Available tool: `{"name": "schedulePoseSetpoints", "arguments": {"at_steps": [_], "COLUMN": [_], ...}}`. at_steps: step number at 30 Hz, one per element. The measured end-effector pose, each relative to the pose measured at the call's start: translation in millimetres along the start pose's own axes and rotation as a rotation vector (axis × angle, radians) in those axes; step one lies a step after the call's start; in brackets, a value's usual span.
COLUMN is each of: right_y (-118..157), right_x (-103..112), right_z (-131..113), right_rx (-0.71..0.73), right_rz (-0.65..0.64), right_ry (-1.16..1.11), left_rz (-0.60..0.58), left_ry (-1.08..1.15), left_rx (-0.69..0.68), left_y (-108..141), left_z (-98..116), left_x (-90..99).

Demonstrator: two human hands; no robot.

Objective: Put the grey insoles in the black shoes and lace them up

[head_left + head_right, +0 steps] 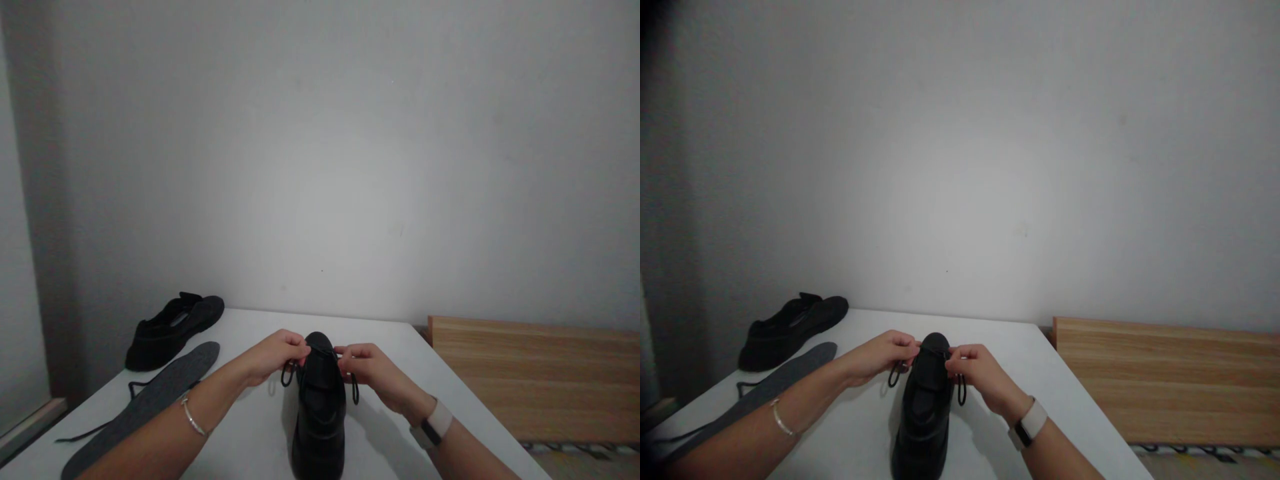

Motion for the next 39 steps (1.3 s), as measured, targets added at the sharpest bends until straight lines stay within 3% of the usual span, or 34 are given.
{"name": "schedulePoseSetpoints", "arguments": {"at_steps": [5, 10, 12, 19, 24, 28, 32, 36, 39], "right_y": [2, 5, 8, 11, 9, 1, -6, -10, -7], "right_x": [-1, -2, -4, -22, -25, -10, 15, 27, 38], "right_z": [-3, -29, -43, -77, -80, -67, -51, -34, -22], "right_rx": [-0.003, 0.063, 0.11, 0.265, 0.352, 0.371, 0.424, 0.407, 0.375], "right_rz": [0.023, 0.073, 0.078, 0.019, -0.054, 0.001, 0.161, 0.189, 0.235], "right_ry": [0.052, 0.229, 0.262, 0.29, 0.201, 0.033, -0.22, -0.458, -0.429], "left_rz": [-0.046, 0.072, 0.068, -0.141, -0.162, -0.116, 0.089, 0.24, 0.274], "left_ry": [0.002, -0.279, -0.243, -0.029, 0.025, -0.006, -0.024, 0.156, 0.27], "left_rx": [-0.04, -0.108, -0.13, -0.24, -0.305, -0.366, -0.414, -0.437, -0.388], "left_y": [4, 17, 21, 21, 22, 23, 21, 23, 22], "left_z": [6, 26, 36, 59, 69, 82, 83, 62, 36], "left_x": [-4.7, 2.8, -2.4, -41.0, -39.7, -29.6, -1.8, 30.8, 48.8]}}
Point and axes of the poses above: each hand's wrist, its own y-axis away from the middle knuckle, its own x-axis out of the back of the hand, z = x × y, the point moved 10 cm from there along -y, towards the middle knuckle, and after that the axes turned 9 degrees about -z, right-handed, at the moved point
